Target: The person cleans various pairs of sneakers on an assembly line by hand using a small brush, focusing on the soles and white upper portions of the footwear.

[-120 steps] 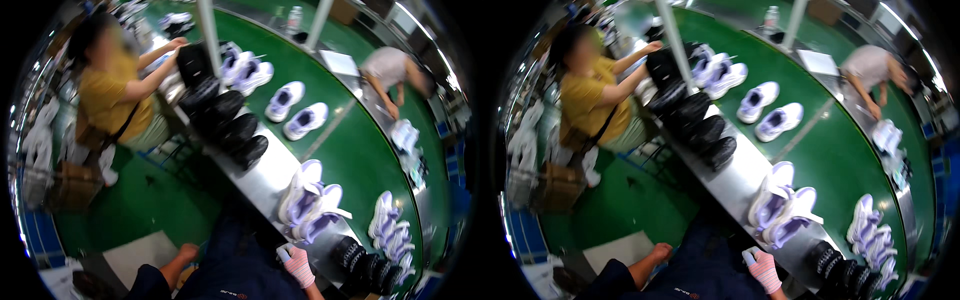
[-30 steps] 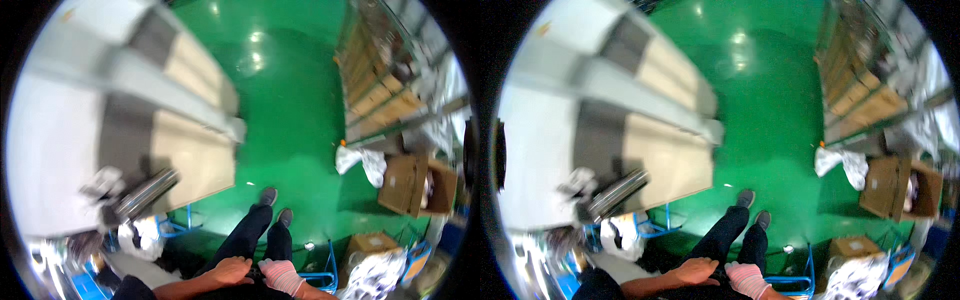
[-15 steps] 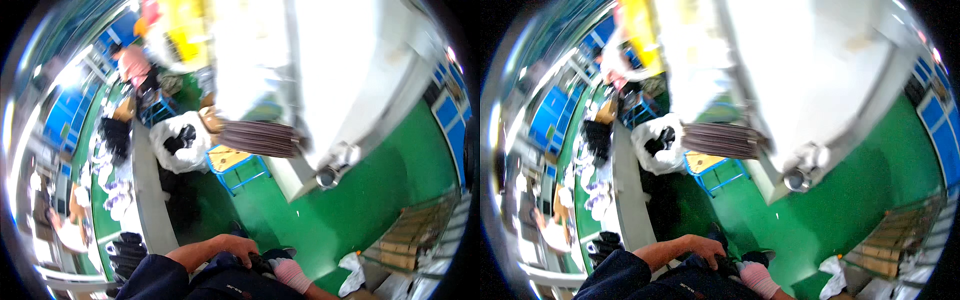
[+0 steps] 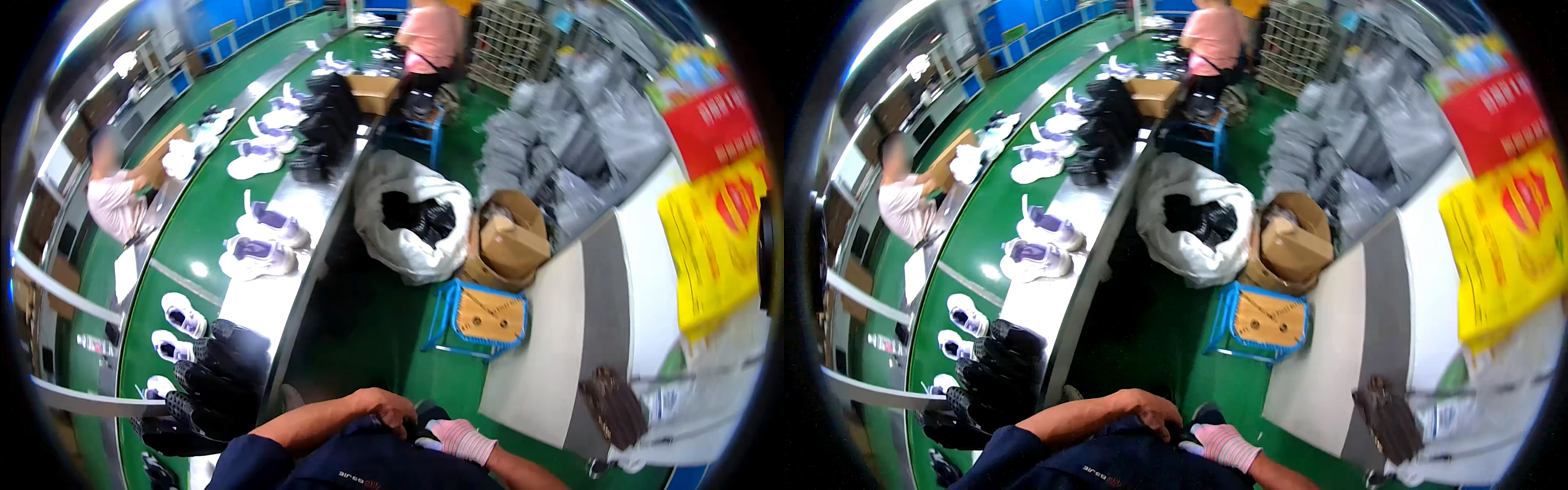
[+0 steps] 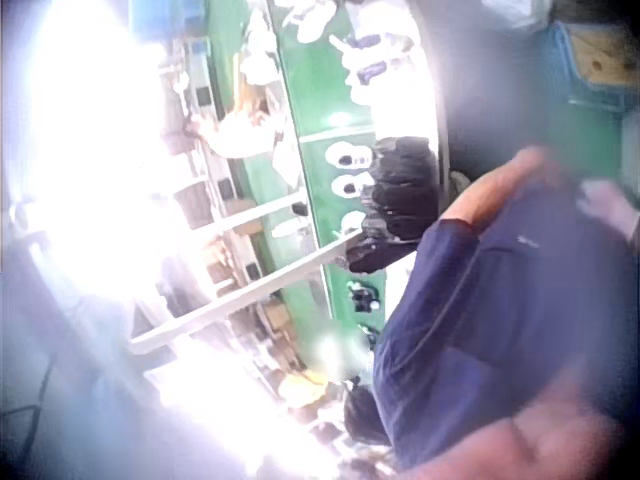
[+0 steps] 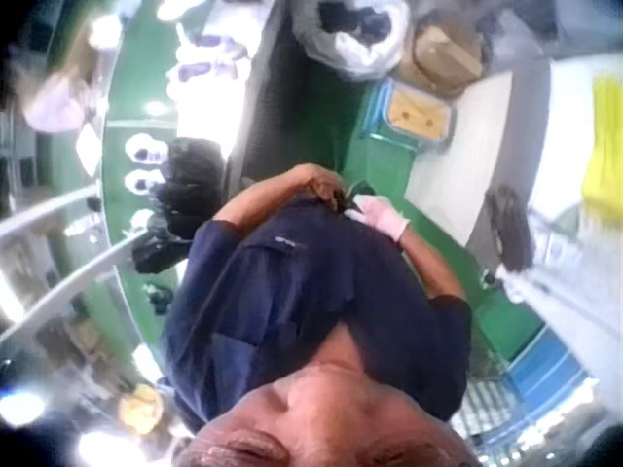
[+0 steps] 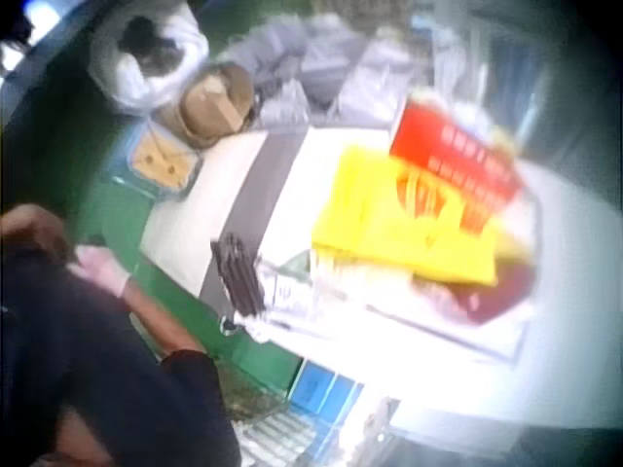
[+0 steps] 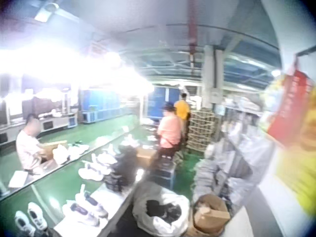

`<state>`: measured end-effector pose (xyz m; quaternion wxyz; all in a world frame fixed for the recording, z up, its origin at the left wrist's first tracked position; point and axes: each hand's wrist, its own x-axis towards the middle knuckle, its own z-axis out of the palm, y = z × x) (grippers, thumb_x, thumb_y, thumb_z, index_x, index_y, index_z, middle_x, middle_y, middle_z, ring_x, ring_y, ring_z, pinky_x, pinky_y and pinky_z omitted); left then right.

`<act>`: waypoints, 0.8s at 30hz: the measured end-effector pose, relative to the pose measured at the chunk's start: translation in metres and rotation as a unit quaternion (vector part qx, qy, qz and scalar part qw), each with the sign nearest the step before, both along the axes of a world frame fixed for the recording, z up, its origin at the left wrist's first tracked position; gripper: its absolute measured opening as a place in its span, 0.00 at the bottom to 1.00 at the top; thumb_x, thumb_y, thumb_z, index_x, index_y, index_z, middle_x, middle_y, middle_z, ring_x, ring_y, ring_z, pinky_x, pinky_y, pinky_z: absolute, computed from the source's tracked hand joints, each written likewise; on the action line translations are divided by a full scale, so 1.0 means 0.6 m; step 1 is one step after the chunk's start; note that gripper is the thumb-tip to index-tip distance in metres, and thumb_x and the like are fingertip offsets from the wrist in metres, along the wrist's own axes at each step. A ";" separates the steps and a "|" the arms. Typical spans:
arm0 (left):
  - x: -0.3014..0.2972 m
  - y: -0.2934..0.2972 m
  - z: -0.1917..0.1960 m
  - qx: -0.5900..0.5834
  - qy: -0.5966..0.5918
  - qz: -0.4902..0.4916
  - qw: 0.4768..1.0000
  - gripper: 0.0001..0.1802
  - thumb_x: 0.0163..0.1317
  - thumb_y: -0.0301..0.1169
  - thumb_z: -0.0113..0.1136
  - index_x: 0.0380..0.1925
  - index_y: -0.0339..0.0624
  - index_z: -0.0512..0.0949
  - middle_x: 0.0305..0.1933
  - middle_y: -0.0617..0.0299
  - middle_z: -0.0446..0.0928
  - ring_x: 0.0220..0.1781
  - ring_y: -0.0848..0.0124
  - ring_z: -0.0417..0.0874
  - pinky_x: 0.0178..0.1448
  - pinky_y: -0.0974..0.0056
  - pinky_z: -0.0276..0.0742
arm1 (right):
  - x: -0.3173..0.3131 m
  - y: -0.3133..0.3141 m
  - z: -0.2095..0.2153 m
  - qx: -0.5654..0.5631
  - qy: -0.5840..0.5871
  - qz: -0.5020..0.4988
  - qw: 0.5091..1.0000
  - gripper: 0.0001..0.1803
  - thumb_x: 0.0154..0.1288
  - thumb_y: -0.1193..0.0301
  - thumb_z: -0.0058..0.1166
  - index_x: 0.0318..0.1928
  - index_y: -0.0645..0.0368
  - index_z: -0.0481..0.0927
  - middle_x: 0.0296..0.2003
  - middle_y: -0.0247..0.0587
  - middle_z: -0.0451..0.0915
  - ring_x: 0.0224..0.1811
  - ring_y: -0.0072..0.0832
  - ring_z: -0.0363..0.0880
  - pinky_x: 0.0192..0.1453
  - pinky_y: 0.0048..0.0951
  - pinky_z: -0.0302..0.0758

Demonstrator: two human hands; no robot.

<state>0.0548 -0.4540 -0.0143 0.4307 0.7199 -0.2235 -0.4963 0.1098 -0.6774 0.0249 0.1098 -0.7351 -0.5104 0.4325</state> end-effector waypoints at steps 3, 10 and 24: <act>0.008 0.070 -0.011 -0.083 0.040 0.098 0.991 0.27 0.56 0.36 0.70 0.54 0.35 0.79 0.48 0.47 0.84 0.52 0.52 0.82 0.57 0.55 0.76 | 0.061 0.061 -0.009 0.014 0.077 0.041 0.996 0.32 0.69 0.40 0.49 0.44 0.60 0.75 0.40 0.55 0.82 0.45 0.55 0.81 0.50 0.48 0.77; 0.024 0.183 0.050 -0.010 -0.053 0.295 0.954 0.19 0.56 0.31 0.68 0.46 0.33 0.79 0.40 0.44 0.81 0.46 0.53 0.82 0.50 0.52 0.74 | 0.184 0.263 0.043 0.072 -0.033 0.231 0.970 0.28 0.67 0.46 0.54 0.40 0.63 0.76 0.32 0.52 0.82 0.37 0.53 0.82 0.40 0.47 0.79; 0.044 0.487 0.141 0.270 -0.407 0.733 0.473 0.27 0.56 0.36 0.69 0.53 0.32 0.76 0.50 0.42 0.79 0.52 0.46 0.79 0.55 0.48 0.76 | 0.315 0.641 0.161 0.174 -0.148 0.205 0.952 0.23 0.67 0.50 0.58 0.36 0.60 0.73 0.27 0.56 0.81 0.33 0.56 0.82 0.37 0.51 0.78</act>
